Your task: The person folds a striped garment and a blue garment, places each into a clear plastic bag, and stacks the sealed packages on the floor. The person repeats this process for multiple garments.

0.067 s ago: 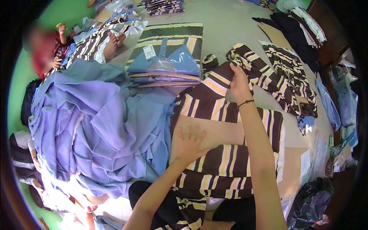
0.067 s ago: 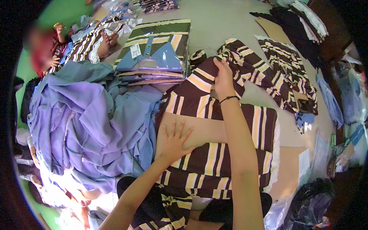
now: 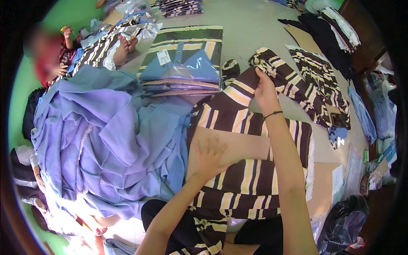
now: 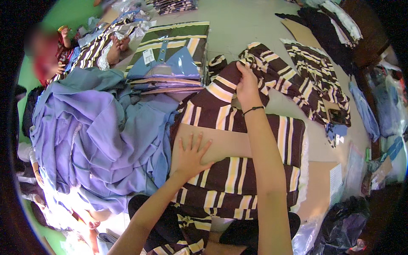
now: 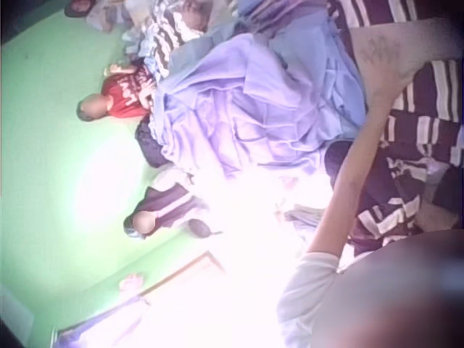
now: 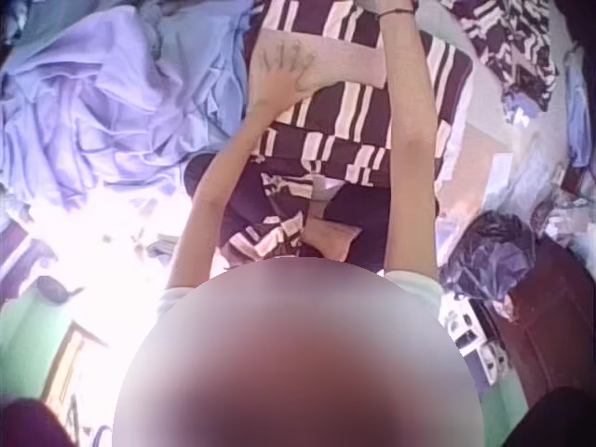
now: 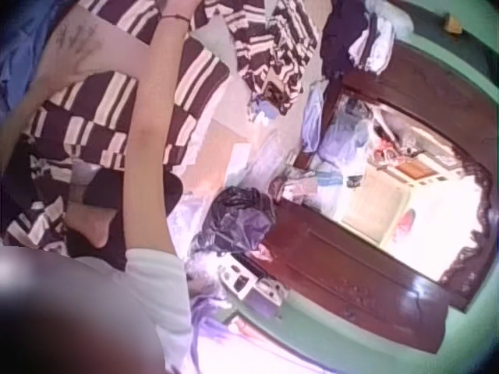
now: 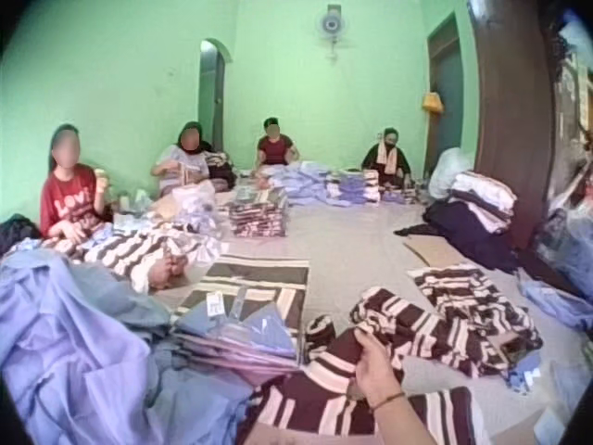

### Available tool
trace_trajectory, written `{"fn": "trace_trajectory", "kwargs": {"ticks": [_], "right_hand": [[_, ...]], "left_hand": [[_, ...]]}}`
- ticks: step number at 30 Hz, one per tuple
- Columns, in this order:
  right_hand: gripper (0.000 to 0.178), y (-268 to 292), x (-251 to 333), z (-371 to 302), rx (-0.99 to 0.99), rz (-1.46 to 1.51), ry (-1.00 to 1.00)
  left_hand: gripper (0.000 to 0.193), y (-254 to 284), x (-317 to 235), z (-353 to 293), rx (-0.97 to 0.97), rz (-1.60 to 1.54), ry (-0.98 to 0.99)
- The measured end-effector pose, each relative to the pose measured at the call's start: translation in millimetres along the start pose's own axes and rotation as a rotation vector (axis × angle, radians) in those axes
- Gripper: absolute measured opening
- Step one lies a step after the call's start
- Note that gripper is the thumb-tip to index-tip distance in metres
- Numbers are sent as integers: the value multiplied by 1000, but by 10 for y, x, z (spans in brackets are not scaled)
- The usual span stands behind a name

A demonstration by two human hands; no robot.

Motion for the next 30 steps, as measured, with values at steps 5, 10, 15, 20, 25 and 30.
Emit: {"fn": "trace_trajectory", "kwargs": {"ticks": [5, 10, 15, 20, 25, 30], "right_hand": [[26, -186, 99, -1101, 251, -272, 334], [20, 18, -786, -2768, 894, -1428, 330], [18, 972, -459, -2185, 553, -1859, -66], [26, 1446, 566, -1586, -14, -2269, 862], [12, 1767, 767, -1708, -62, -2287, 902], [20, 2203, 598, -2115, -122, -2355, 585]], "left_hand": [[75, -38, 29, -15, -48, -26, -26], [67, -61, 217, -83, -158, -148, 203], [51, -169, 500, -24, -619, -1368, 516], [37, 97, 482, -54, -727, -1317, 578], [39, 627, 186, -70, -211, 173, -162], [22, 627, 499, -45, 105, 103, -200]]}}
Point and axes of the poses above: each hand's wrist, its own z-axis towards the middle knuckle, its own y-axis out of the back of the hand, x = y × z, the point moved 5 cm from there along z, towards the middle knuckle, and after that the axes turned 14 degrees about -y, right-handed, at the moved point
